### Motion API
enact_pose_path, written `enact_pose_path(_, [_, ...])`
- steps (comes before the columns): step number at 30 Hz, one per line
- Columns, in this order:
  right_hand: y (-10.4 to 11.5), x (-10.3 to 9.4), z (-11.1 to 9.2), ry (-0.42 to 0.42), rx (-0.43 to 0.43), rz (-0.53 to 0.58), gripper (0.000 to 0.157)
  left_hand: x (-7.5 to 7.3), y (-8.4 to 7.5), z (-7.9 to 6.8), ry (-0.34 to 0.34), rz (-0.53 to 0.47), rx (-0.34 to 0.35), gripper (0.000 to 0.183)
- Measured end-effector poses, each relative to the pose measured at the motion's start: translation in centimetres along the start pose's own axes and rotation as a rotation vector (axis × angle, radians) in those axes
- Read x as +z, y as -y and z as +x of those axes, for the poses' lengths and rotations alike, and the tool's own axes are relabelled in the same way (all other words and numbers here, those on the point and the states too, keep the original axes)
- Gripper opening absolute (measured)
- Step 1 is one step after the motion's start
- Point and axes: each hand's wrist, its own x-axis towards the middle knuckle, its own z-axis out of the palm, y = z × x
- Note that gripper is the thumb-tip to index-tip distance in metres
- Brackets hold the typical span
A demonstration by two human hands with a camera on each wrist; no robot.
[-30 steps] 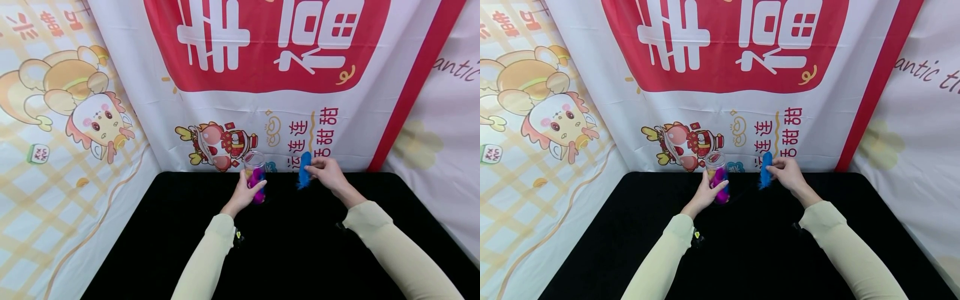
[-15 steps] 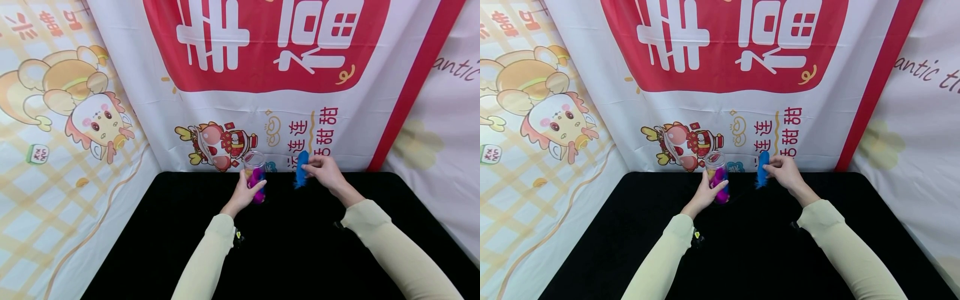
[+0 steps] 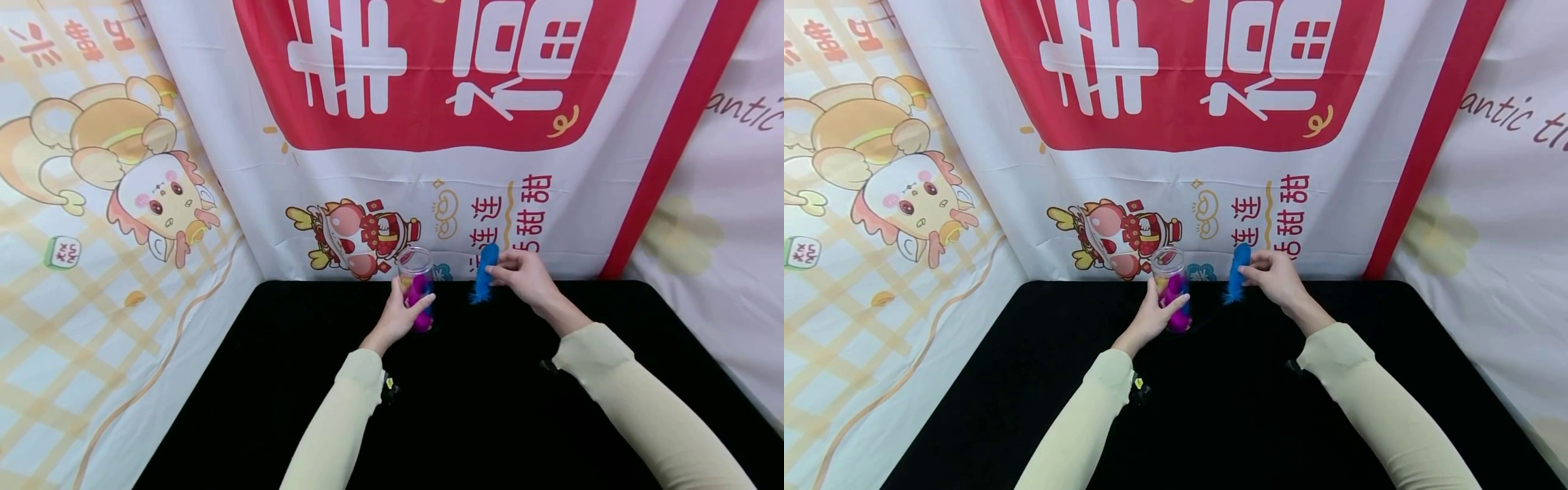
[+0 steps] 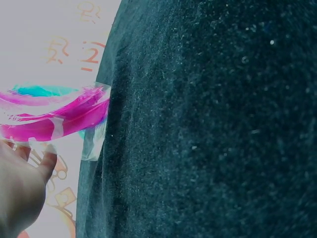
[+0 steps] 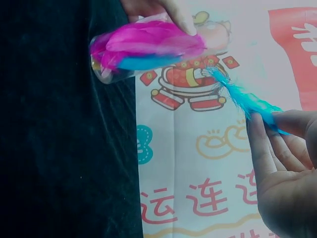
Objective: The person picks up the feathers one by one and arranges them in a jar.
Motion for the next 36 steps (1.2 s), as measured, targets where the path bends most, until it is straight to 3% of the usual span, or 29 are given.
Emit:
enact_pose_path(11, [1.4,0.8,0.2,-0.003,-0.016,-0.003,0.025,-0.1,-0.1,0.1,0.008,0.000,-0.012,0.076])
enact_pose_path(19, [2.3,1.0,0.3,-0.017,-0.012,-0.066,0.030,-0.1,0.0,0.1,0.015,-0.013,-0.002,0.076])
enact_pose_path(29, [3.3,1.8,0.9,-0.008,-0.019,-0.058,0.025,-0.1,-0.1,0.1,0.008,-0.006,-0.010,0.075])
enact_pose_path(36, [3.7,2.2,0.8,-0.028,-0.044,-0.062,0.030,-0.1,0.0,0.2,0.019,-0.011,-0.032,0.077])
